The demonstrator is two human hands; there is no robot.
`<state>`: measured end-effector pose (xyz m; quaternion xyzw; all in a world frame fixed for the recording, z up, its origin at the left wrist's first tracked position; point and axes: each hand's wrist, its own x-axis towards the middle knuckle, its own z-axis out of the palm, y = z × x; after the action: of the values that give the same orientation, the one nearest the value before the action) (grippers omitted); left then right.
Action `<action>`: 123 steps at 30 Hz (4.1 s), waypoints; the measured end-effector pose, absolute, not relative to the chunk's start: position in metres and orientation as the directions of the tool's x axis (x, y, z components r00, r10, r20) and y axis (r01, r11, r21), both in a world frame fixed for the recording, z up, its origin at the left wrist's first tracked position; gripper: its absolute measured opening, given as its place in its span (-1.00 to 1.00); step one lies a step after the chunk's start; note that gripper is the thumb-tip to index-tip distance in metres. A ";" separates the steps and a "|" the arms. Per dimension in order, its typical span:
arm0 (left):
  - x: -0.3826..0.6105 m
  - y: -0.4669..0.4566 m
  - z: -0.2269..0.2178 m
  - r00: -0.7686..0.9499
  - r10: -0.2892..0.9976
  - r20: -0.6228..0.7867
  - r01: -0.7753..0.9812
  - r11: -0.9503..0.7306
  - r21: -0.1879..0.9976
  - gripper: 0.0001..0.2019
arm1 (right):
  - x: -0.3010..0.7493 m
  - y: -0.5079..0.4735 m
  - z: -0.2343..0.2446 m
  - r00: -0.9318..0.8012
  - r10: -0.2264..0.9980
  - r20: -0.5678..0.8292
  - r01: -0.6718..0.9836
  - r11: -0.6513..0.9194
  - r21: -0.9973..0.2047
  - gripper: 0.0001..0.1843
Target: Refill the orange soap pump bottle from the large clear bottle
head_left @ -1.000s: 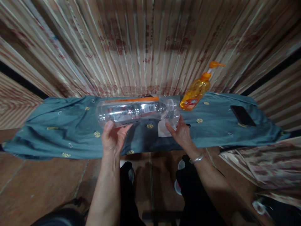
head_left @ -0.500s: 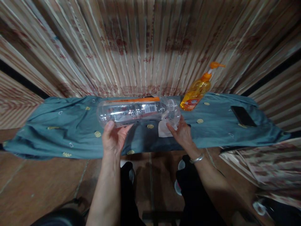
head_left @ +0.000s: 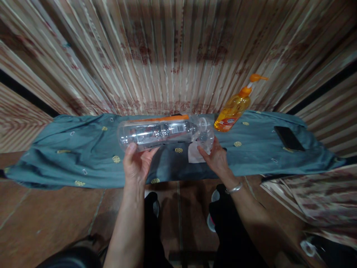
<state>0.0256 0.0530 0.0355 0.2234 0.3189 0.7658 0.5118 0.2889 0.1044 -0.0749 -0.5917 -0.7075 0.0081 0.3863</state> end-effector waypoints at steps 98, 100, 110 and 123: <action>0.031 0.049 0.037 -0.406 0.910 -0.085 -0.673 -0.235 0.701 -0.46 | 0.284 0.101 -0.074 0.021 0.824 0.566 0.828 0.302 -0.471 0.00; 0.031 0.048 0.035 -0.390 0.915 -0.099 -0.684 -0.217 0.697 -0.44 | 0.285 0.101 -0.074 0.020 0.831 0.555 0.826 0.299 -0.478 0.00; 0.029 0.053 0.026 -0.379 0.916 -0.130 -0.720 -0.204 0.663 -0.52 | 0.288 0.099 -0.068 0.021 0.850 0.527 0.822 0.285 -0.493 -0.10; 0.020 0.052 0.027 -0.402 0.910 -0.103 -0.691 -0.227 0.687 -0.45 | 0.289 0.097 -0.060 0.020 0.853 0.522 0.835 0.273 -0.479 -0.15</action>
<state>0.0201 0.0516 0.0266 0.1625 0.3373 0.7663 0.5221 0.2887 0.0968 -0.0596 -0.6028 -0.6997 0.0120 0.3831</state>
